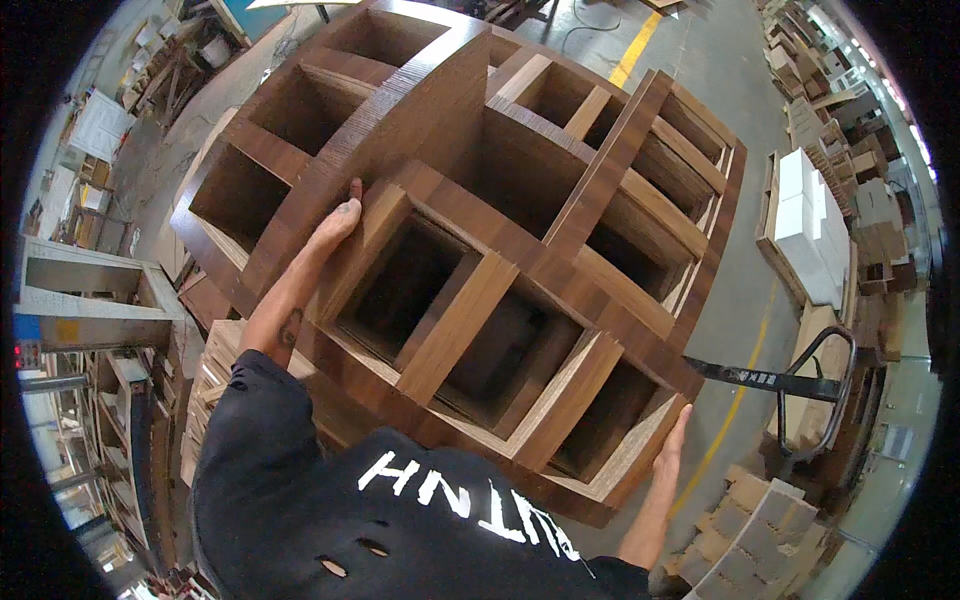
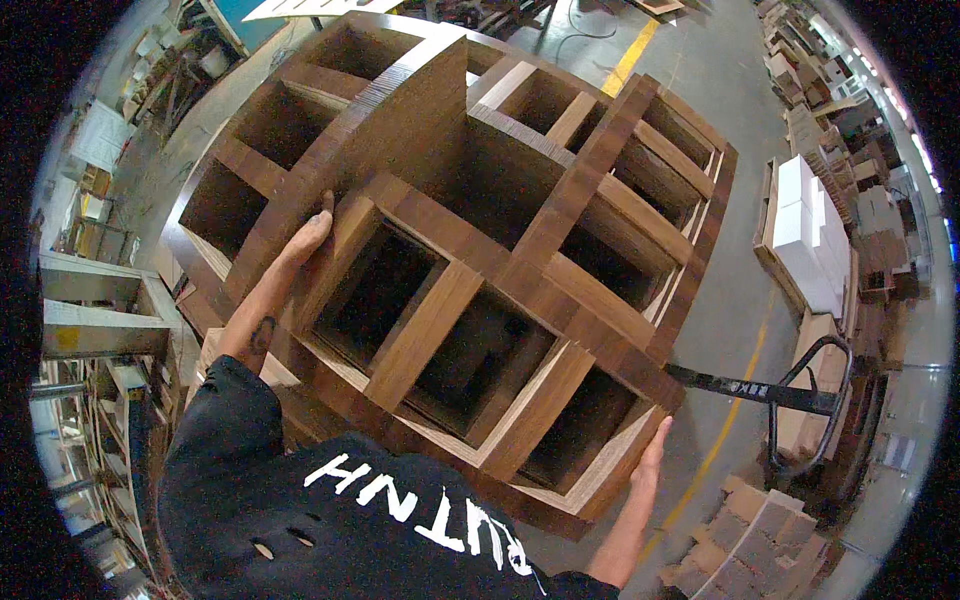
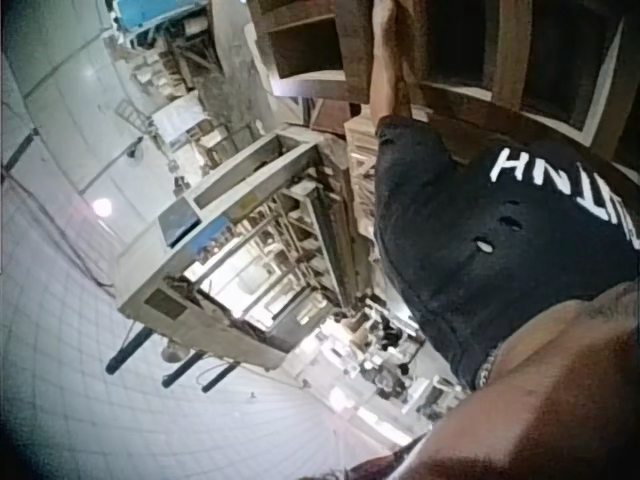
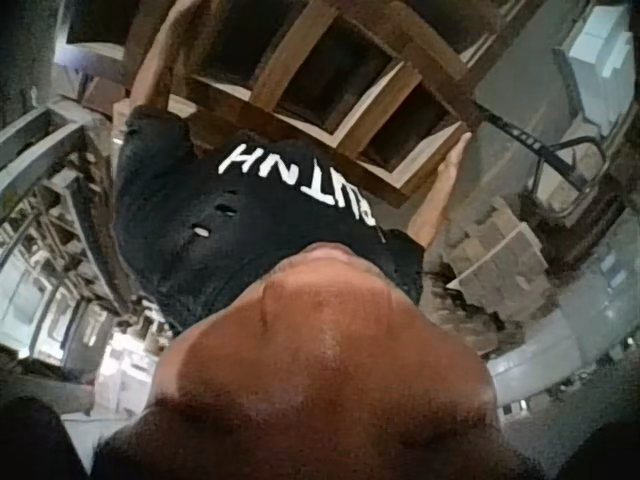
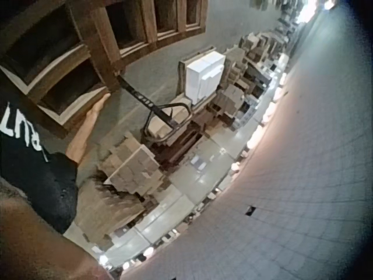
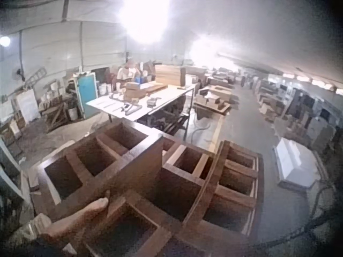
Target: The person lifts and stacks multiple large wooden frames in a workshop. They repeatedly pick up frames, align them, and place them onto a growing pile, occasionally adjusting the stack's position.
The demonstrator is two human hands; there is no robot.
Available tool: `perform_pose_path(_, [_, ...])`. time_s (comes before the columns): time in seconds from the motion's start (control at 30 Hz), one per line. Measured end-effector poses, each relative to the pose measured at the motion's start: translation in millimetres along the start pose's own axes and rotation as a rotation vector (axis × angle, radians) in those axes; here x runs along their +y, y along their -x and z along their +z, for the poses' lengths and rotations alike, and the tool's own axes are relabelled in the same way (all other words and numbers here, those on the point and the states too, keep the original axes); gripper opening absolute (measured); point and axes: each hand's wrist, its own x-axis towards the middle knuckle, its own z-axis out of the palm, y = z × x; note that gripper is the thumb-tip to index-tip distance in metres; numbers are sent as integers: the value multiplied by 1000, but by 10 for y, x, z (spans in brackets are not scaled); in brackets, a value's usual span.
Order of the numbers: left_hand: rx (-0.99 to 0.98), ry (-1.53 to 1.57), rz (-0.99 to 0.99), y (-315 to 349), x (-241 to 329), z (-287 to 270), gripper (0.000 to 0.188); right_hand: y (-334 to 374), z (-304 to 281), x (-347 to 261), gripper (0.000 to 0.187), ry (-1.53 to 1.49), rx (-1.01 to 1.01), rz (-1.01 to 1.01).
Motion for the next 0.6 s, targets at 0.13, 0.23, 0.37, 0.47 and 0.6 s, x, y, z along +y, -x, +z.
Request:
perform_pose_path(0.13, [-61, 1, 123, -222, -619, -144, 83, -94, -44, 44, 101, -3, -24, -20])
perform_pose_path(0.23, [11, -160, -7, -25, -465, -116, 80, -161, -75, 97, 105, -8, -7, -19])
perform_pose_path(0.37, [203, -256, 86, 1590, 1767, -738, 81, 54, -22, 47, 108, 67, 84, 6])
perform_pose_path(0.47, [469, 47, 406, 2055, 1866, -735, 48, 34, 78, -60, 108, 60, 49, -26])
perform_pose_path(0.6, [131, -16, 442, 2744, 1708, -162, 45, 20, -11, 1, 104, -5, -30, -18])
